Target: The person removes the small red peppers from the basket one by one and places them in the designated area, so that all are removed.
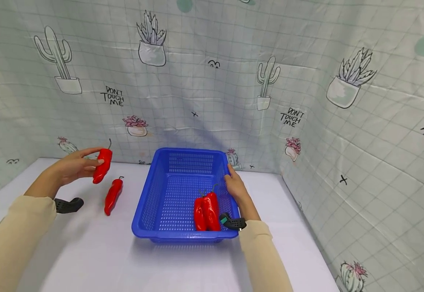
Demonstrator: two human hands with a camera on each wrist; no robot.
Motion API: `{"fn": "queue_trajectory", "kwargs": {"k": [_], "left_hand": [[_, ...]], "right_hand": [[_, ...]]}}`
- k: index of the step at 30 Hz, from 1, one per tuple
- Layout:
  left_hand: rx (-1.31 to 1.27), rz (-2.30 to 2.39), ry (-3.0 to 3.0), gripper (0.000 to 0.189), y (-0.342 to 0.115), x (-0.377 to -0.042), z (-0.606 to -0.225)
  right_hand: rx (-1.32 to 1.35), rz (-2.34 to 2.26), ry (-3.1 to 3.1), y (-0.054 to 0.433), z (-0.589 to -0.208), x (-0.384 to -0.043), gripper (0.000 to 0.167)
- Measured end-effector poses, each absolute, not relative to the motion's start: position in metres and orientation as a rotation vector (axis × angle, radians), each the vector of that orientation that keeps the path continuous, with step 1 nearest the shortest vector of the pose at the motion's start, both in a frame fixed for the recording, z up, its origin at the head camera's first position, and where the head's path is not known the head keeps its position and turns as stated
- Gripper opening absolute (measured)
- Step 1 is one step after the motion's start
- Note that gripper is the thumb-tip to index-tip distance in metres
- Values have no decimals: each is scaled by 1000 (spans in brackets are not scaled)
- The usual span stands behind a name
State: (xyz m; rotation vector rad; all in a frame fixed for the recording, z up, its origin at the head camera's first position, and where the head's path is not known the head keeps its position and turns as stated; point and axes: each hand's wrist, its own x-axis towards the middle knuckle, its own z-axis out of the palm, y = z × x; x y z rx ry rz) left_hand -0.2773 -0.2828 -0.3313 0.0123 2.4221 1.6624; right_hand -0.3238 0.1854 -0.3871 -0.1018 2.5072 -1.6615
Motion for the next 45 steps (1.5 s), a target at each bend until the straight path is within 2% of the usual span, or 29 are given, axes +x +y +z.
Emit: {"fn": "queue_trajectory", "kwargs": {"k": [11,35,39,45], "left_hand": [[-121,1545,2380,75,-310,-275,-364],[-195,1323,2368,75,-311,-279,-384],[-207,1278,2379,72,-310,-280,-386],[-214,1205,2422,57,-310,-281,-392]], "right_hand": [[-99,-1643,2517,184,-381,-327,66],[-68,-1633,2543,183,-381,-327,66],[-73,-1636,2545,182,-383,-326,66],[-69,-1613,2546,180,-386,-323,65]]}}
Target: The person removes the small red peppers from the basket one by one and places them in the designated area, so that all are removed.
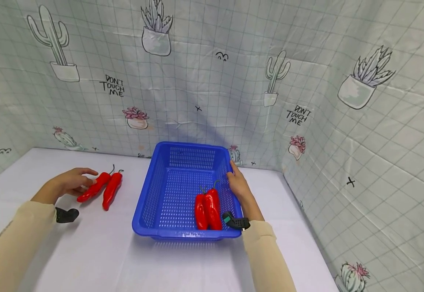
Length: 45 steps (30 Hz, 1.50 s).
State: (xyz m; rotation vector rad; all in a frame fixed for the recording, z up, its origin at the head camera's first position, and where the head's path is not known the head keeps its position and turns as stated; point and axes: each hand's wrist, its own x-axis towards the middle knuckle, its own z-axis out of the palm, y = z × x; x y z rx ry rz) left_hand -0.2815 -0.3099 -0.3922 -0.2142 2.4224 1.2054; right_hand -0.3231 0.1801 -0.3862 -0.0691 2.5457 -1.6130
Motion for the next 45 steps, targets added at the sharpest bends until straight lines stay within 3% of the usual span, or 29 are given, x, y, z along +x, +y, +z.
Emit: {"fn": "queue_trajectory", "kwargs": {"k": [9,17,22,35,45], "left_hand": [[-159,1126,2496,53,-307,-279,-391],[-408,1030,2632,64,-289,-275,-372],[-397,1178,2557,68,-270,-282,-353],[-106,1422,2484,68,-216,-283,-314],[111,1446,2540,55,-157,-282,-295]], "right_hand": [[-49,-1612,2521,176,-374,-315,65],[-52,-1607,2524,165,-350,-294,63],[-43,-1594,2547,177,-374,-315,65],[-66,-1624,2527,176,-385,-325,66],[-56,-1640,2533,176,-387,-322,65]]}}
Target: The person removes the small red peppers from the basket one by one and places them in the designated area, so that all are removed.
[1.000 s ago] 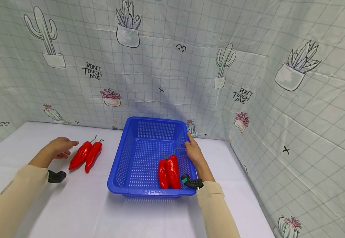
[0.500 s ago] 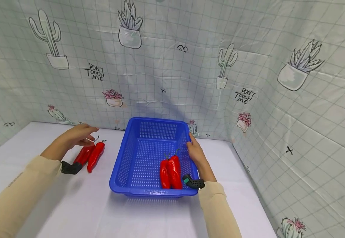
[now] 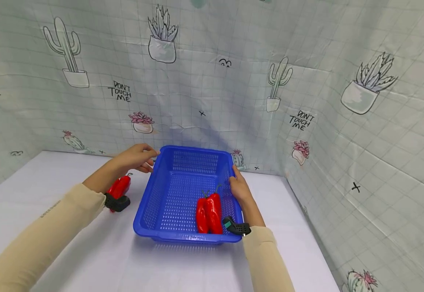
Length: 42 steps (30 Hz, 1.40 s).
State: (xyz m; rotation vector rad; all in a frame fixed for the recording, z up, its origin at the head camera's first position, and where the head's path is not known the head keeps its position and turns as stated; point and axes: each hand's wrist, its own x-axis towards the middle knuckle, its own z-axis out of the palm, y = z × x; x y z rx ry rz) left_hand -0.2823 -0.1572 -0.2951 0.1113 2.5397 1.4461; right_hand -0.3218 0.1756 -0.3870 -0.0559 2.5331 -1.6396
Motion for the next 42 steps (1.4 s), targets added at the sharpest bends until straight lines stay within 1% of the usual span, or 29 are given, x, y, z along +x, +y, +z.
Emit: {"fn": "queue_trajectory", "kwargs": {"k": [3,8,12,16,21,24,28,35,42], "left_hand": [[185,1423,2501,55,-136,-282,-297],[260,1307,2517,52,-106,-286,-301],[354,1177,2527,56,-80,-289,-306],[409,1079,2471,58,-60,-285,-317],[389,1022,2430,59,-46,-281,-330],[363,1025,2442,59,-40,-283,-335],[334,1034,2436,56,-32,-289,-340],[279,997,2407,51,-15,-295,-358],[260,1016,2368,47,-8,-294,-366]], "right_hand": [[-22,-1654,2516,178,-392,-318,65],[-41,-1665,2511,180,-394,-319,66],[-44,-1679,2528,180,-394,-322,67],[-51,-1671,2524,180,-394,-323,67],[-61,-1661,2517,178,-393,-321,65],[-54,-1676,2515,178,-392,-321,65],[-40,-1694,2499,180,-391,-323,65],[-66,-1729,2490,182,-392,-321,53],[-73,-1753,2480,181,-389,-321,53]]}}
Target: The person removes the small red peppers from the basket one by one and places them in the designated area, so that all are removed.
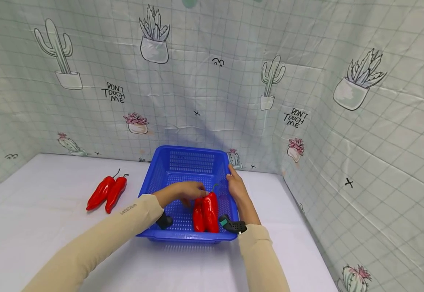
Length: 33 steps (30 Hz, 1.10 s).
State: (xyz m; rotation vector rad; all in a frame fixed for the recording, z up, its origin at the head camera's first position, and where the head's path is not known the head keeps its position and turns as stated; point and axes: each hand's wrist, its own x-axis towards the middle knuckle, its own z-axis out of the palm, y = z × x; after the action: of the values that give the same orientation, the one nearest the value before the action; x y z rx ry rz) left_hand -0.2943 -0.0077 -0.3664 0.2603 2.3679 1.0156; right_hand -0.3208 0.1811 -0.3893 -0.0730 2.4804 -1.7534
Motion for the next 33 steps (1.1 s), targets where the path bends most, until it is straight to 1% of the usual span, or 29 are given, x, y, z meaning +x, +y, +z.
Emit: {"fn": "queue_trajectory", "kwargs": {"k": [9,13,17,18,19,22,25,26,30,33], "left_hand": [[233,1090,2332,44,-9,-294,-371],[208,1188,2325,48,-12,-297,-373],[133,1281,2315,57,-12,-311,-384],[115,1295,2311,58,-12,-315,-387],[114,1329,2289,58,-14,-326,-400],[79,1344,2266,56,-14,-333,-407],[91,1349,2226,51,-14,-328,-403],[81,1326,2226,49,-14,-318,-391],[130,1328,2166,38,-14,-306,-381],[141,1321,2156,38,-12,-302,-379]], "right_hand": [[-54,-1734,2488,179,-391,-322,54],[-45,-1725,2493,178,-392,-321,53],[-65,-1732,2499,179,-390,-321,53],[-71,-1734,2501,180,-389,-320,53],[-77,-1742,2493,179,-390,-321,53],[-91,-1758,2480,179,-390,-320,54],[-96,-1759,2471,180,-390,-321,54],[-102,-1758,2471,180,-390,-321,54],[-107,-1761,2479,179,-390,-321,54],[-91,-1770,2476,179,-391,-321,54]]}}
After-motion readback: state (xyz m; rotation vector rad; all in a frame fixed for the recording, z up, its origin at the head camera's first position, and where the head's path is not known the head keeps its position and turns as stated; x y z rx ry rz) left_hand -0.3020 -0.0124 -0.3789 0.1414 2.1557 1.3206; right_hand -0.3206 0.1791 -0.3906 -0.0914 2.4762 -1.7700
